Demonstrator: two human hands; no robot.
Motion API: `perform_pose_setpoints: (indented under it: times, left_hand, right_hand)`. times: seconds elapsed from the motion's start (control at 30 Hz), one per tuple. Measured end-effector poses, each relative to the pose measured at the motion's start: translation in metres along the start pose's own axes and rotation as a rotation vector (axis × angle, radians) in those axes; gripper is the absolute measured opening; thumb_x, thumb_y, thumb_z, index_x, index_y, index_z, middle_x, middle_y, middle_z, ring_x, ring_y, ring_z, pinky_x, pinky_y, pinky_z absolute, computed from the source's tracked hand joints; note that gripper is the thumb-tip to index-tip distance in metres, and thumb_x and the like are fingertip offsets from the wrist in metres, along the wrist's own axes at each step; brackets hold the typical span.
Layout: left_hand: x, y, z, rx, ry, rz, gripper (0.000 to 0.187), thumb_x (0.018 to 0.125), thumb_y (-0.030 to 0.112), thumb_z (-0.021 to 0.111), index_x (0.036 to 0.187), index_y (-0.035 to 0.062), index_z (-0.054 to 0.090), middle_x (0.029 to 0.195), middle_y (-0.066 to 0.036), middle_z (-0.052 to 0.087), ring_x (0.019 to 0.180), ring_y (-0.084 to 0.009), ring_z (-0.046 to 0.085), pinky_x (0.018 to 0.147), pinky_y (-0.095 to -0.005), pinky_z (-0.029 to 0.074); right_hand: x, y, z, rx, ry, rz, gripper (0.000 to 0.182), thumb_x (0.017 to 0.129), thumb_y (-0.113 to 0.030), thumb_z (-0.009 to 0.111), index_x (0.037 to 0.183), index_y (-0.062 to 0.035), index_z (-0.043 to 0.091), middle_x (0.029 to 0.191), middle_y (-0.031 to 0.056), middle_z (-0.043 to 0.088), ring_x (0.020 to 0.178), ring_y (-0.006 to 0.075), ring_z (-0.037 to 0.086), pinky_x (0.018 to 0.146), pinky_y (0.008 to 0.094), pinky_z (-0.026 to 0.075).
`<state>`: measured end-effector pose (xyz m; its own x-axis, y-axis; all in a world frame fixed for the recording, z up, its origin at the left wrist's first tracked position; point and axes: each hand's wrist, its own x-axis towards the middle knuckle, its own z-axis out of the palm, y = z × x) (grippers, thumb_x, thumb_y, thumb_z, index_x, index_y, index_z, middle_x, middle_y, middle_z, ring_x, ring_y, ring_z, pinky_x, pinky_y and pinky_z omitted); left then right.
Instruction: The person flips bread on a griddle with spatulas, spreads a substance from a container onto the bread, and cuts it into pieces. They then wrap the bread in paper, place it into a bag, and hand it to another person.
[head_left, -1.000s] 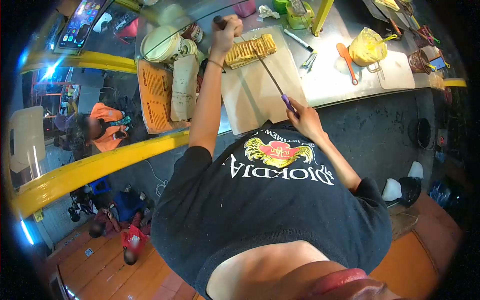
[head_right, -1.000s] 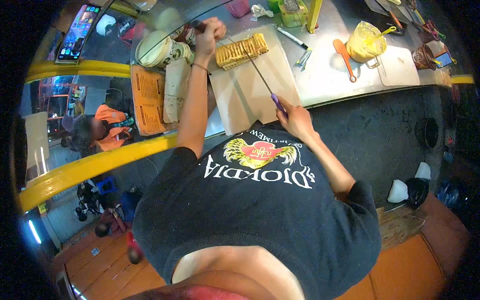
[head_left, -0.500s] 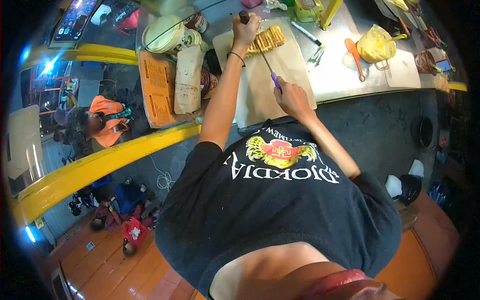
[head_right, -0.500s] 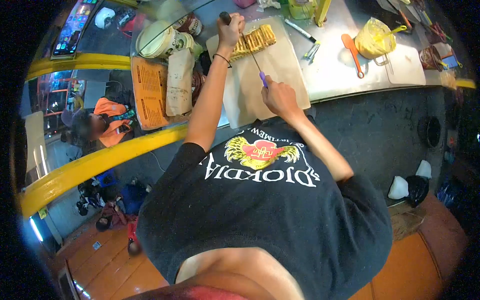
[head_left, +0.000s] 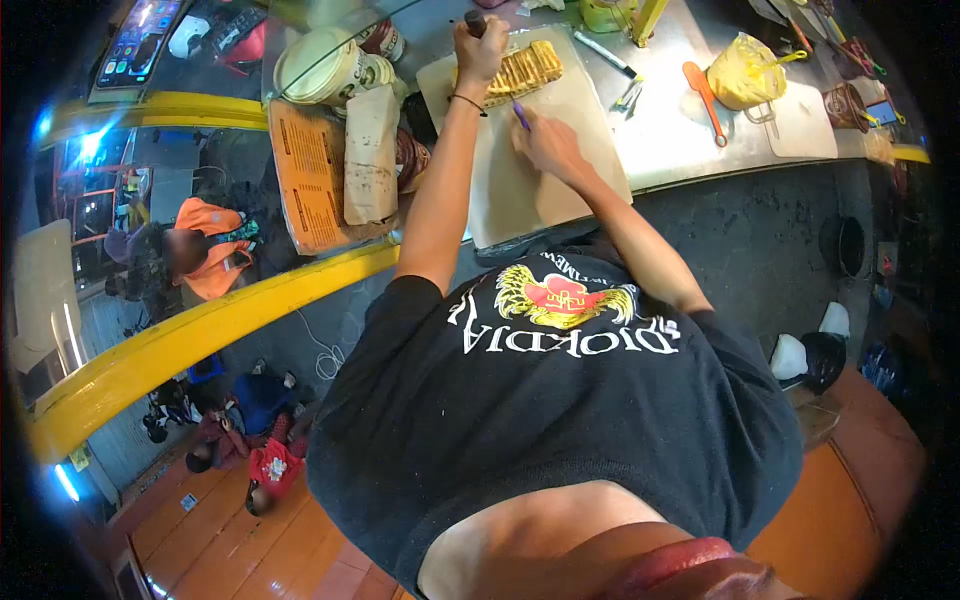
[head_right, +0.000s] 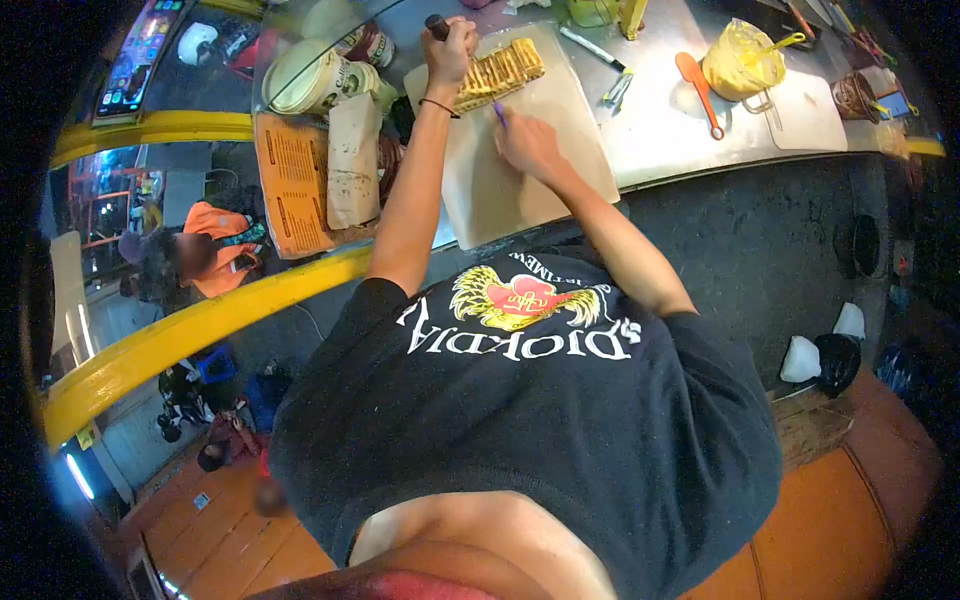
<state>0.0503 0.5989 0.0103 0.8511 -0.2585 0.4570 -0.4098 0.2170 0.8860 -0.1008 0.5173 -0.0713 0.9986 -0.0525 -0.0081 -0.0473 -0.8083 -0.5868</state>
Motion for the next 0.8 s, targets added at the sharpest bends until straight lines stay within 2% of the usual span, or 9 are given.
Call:
perform_pose_setpoints:
  times: [0.1, 0.2, 0.3, 0.37, 0.47, 0.63, 0.7, 0.73, 0.8]
  left_hand:
    - [-0.002, -0.012, -0.003, 0.013, -0.024, 0.024, 0.039, 0.085, 0.006, 0.055, 0.052, 0.0080, 0.035, 0.048, 0.002, 0.035, 0.039, -0.0088, 0.032, 0.040, -0.0278, 0.025]
    - [-0.001, -0.014, 0.001, 0.060, 0.080, 0.050, 0.039, 0.086, 0.006, 0.054, 0.053, 0.0076, 0.034, 0.047, 0.002, 0.034, 0.040, -0.0085, 0.032, 0.040, -0.0280, 0.024]
    - [-0.010, -0.008, -0.005, -0.044, 0.081, 0.042, 0.038, 0.086, 0.005, 0.053, 0.054, 0.0082, 0.035, 0.048, 0.002, 0.034, 0.040, -0.0079, 0.031, 0.041, -0.0281, 0.023]
    - [-0.005, -0.006, -0.007, -0.076, 0.031, -0.018, 0.038, 0.085, 0.003, 0.053, 0.054, 0.0093, 0.033, 0.048, 0.002, 0.034, 0.040, -0.0082, 0.030, 0.042, -0.0284, 0.023]
    - [-0.001, -0.008, -0.006, -0.010, -0.013, -0.002, 0.039, 0.086, 0.004, 0.052, 0.055, 0.0105, 0.030, 0.048, 0.003, 0.030, 0.041, -0.0083, 0.027, 0.044, -0.0282, 0.021]
    - [0.011, 0.069, -0.018, -0.178, -0.122, -0.052, 0.039, 0.089, 0.005, 0.048, 0.057, 0.0119, 0.027, 0.050, 0.004, 0.025, 0.043, -0.0092, 0.022, 0.046, -0.0273, 0.020]
    - [0.016, 0.087, -0.032, -0.188, -0.300, 0.081, 0.039, 0.090, 0.006, 0.048, 0.056, 0.0120, 0.027, 0.049, 0.003, 0.026, 0.042, -0.0094, 0.022, 0.046, -0.0275, 0.020]
    - [0.016, 0.073, -0.040, -0.231, -0.248, -0.101, 0.041, 0.091, 0.008, 0.048, 0.055, 0.0120, 0.027, 0.049, 0.003, 0.026, 0.043, -0.0086, 0.022, 0.045, -0.0275, 0.019]
    - [0.003, 0.036, -0.037, -0.174, -0.168, -0.117, 0.042, 0.091, 0.009, 0.049, 0.055, 0.0120, 0.028, 0.049, 0.003, 0.026, 0.042, -0.0083, 0.022, 0.045, -0.0276, 0.019]
  right_hand:
    - [-0.003, 0.003, 0.004, -0.020, 0.014, 0.000, 0.036, 0.091, -0.024, 0.052, 0.124, -0.0137, 0.058, 0.074, 0.0220, 0.066, 0.069, 0.0400, 0.065, 0.061, 0.0518, 0.050]
    - [-0.095, 0.037, 0.000, 0.014, -0.046, -0.048, 0.036, 0.090, -0.026, 0.056, 0.124, -0.0135, 0.056, 0.079, 0.0207, 0.067, 0.071, 0.0397, 0.066, 0.060, 0.0519, 0.050]
    - [-0.160, 0.028, -0.068, 0.121, -0.107, -0.051, 0.045, 0.090, -0.025, 0.057, 0.134, -0.0206, 0.051, 0.086, 0.0215, 0.067, 0.073, 0.0394, 0.065, 0.064, 0.0495, 0.051]
    - [-0.160, 0.012, -0.104, 0.186, -0.080, -0.032, 0.048, 0.090, -0.024, 0.057, 0.137, -0.0203, 0.049, 0.080, 0.0213, 0.066, 0.072, 0.0407, 0.064, 0.066, 0.0490, 0.051]
    - [-0.133, 0.007, -0.085, 0.166, -0.133, 0.030, 0.040, 0.091, -0.026, 0.055, 0.130, -0.0169, 0.053, 0.070, 0.0211, 0.064, 0.068, 0.0420, 0.063, 0.064, 0.0504, 0.050]
    - [-0.136, 0.014, -0.075, 0.159, -0.161, 0.042, 0.036, 0.092, -0.027, 0.055, 0.126, -0.0154, 0.053, 0.068, 0.0204, 0.064, 0.065, 0.0413, 0.063, 0.063, 0.0514, 0.050]
    - [-0.148, 0.020, -0.081, 0.163, -0.148, 0.032, 0.036, 0.091, -0.028, 0.056, 0.125, -0.0162, 0.054, 0.070, 0.0201, 0.064, 0.065, 0.0409, 0.063, 0.062, 0.0505, 0.050]
    - [-0.154, 0.023, -0.084, 0.182, -0.090, -0.010, 0.039, 0.091, -0.026, 0.057, 0.128, -0.0154, 0.053, 0.070, 0.0188, 0.065, 0.065, 0.0393, 0.064, 0.062, 0.0478, 0.051]
    - [-0.155, 0.019, -0.086, 0.204, -0.035, -0.054, 0.041, 0.090, -0.024, 0.057, 0.130, -0.0147, 0.053, 0.071, 0.0174, 0.066, 0.065, 0.0376, 0.065, 0.062, 0.0450, 0.051]
